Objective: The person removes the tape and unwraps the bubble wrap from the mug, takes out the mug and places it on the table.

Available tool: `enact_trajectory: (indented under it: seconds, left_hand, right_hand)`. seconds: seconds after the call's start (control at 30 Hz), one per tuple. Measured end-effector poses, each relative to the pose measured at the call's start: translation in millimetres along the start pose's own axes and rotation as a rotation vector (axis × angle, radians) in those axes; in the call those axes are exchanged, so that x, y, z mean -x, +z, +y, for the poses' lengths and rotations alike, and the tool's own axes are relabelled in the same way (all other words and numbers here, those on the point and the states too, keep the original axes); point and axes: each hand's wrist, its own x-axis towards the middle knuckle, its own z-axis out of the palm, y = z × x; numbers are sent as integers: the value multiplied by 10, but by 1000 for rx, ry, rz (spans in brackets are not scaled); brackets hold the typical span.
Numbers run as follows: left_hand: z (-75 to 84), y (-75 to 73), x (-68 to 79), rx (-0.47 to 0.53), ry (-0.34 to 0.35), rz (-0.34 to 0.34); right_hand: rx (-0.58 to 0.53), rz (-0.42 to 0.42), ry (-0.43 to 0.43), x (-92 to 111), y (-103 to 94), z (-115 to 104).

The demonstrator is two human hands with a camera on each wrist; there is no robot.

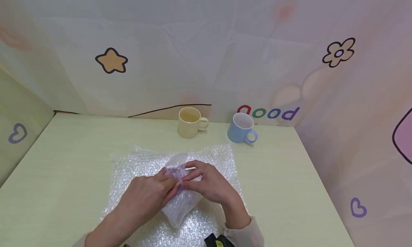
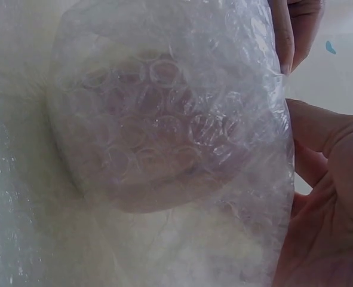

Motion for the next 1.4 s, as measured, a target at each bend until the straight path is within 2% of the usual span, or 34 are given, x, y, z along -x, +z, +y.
enact_trajectory:
  seconds: [0.3,0.57,0.8,0.93,1.0,1.07,1.2,1.4]
  left_hand:
    - [20,15,8,7,-24,-6]
    - [-7,-3,-24,40,4,13]
    - [-19,-51,-10,74,-1,-10]
    - [-52,-69,-25,132,-9,35]
    - [-70,-59,-41,154,16,76]
    - [-83,-39,-56,174,69,115]
    - [-92,4,-48,220,168,120]
    - [-92,37,-40,253,205,129]
  right_hand:
    - [2,9,18,1,3,-22]
    - [-7,-7,2,0,-45,-22]
    - [-32,-38,4,-1,-58,23]
    - [-46,-47,-26,-15,-73,28]
    - [-55,-55,-46,-22,-78,26]
    - [-54,-64,-61,-28,-80,25]
    - [-60,-69,-44,-21,-79,23]
    - [-72,-66,-11,3,-91,33]
